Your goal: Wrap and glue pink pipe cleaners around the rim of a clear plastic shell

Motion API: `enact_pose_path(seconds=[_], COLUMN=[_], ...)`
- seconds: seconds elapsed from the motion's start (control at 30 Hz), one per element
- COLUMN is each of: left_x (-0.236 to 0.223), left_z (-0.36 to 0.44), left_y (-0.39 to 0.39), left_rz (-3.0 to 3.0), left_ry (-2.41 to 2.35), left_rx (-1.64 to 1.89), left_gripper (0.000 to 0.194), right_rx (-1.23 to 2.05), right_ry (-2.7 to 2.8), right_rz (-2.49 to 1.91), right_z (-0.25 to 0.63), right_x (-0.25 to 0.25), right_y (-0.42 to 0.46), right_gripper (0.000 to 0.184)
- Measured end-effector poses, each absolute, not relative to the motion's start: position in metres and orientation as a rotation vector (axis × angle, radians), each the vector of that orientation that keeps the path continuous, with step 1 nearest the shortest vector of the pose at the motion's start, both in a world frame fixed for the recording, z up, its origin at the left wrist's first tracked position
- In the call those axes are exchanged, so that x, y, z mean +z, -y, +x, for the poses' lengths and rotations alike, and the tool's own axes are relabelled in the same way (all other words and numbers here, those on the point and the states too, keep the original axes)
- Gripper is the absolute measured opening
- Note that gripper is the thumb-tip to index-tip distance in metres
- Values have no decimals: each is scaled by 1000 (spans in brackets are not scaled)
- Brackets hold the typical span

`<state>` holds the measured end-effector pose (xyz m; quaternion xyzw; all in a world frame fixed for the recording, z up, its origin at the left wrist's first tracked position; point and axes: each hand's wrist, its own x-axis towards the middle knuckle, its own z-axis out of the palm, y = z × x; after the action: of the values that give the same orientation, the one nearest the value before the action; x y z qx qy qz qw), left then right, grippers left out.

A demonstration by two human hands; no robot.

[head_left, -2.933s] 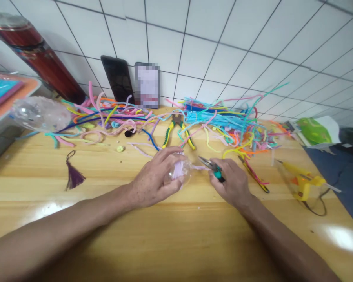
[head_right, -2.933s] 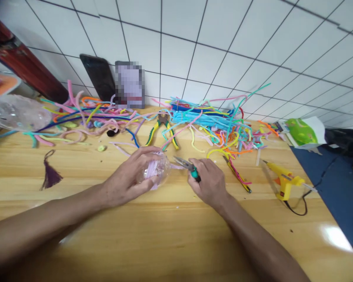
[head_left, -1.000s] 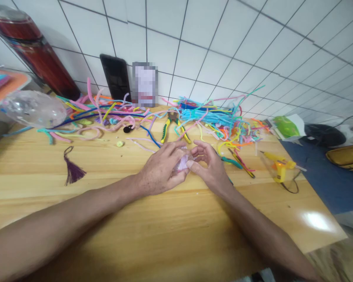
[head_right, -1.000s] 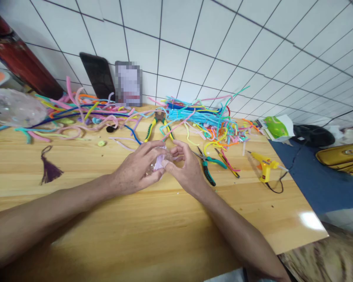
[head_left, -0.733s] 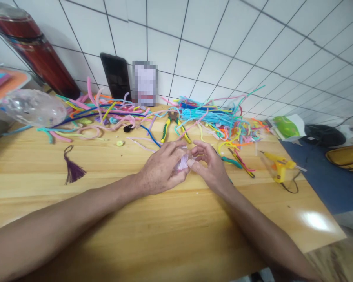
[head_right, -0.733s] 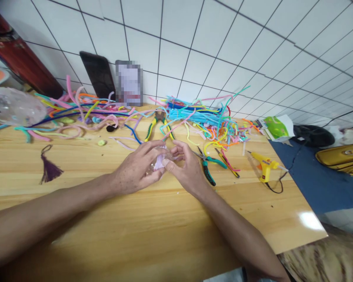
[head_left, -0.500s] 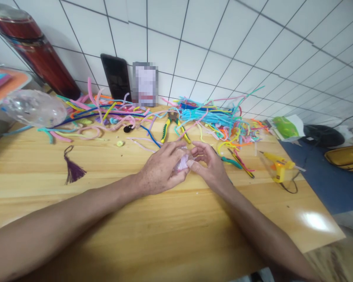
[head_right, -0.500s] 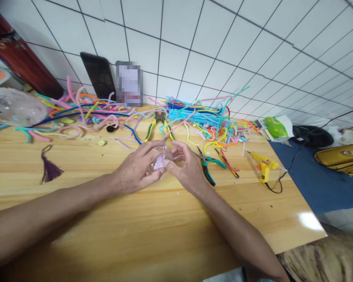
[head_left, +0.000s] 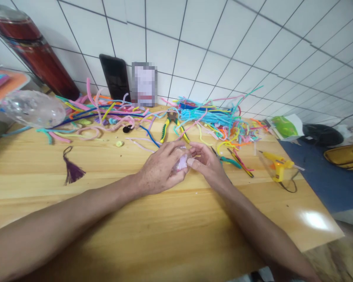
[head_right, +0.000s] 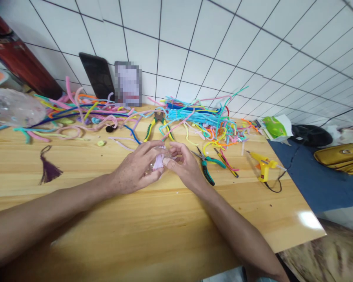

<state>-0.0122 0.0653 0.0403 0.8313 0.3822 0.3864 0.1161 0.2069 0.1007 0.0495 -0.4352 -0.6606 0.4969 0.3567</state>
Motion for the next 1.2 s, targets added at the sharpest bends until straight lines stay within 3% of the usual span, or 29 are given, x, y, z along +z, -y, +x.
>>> enact_pose_path(seconds=[0.33,0.67,1.03,1.2], left_x=[40,40,39,43], left_z=[-12,-13,-15,-17], left_y=[-65,-64,-69,-74], left_rz=[2442,2421,2256,1835], left_ry=[-1130,-1143,-1126,-1194], left_rx=[1143,1093,1165,1306], left_gripper=[36,38,39,32], right_rx=[1278,1081,1041,692], right_ry=[1684,1513,1517,1734], right_rz=[-1121,-1064,-1114,-1021], right_z=[205,200,202,206], right_x=[48,59,55,53], right_y=[-99,-95,-92,-77], right_gripper=[53,22,23,31])
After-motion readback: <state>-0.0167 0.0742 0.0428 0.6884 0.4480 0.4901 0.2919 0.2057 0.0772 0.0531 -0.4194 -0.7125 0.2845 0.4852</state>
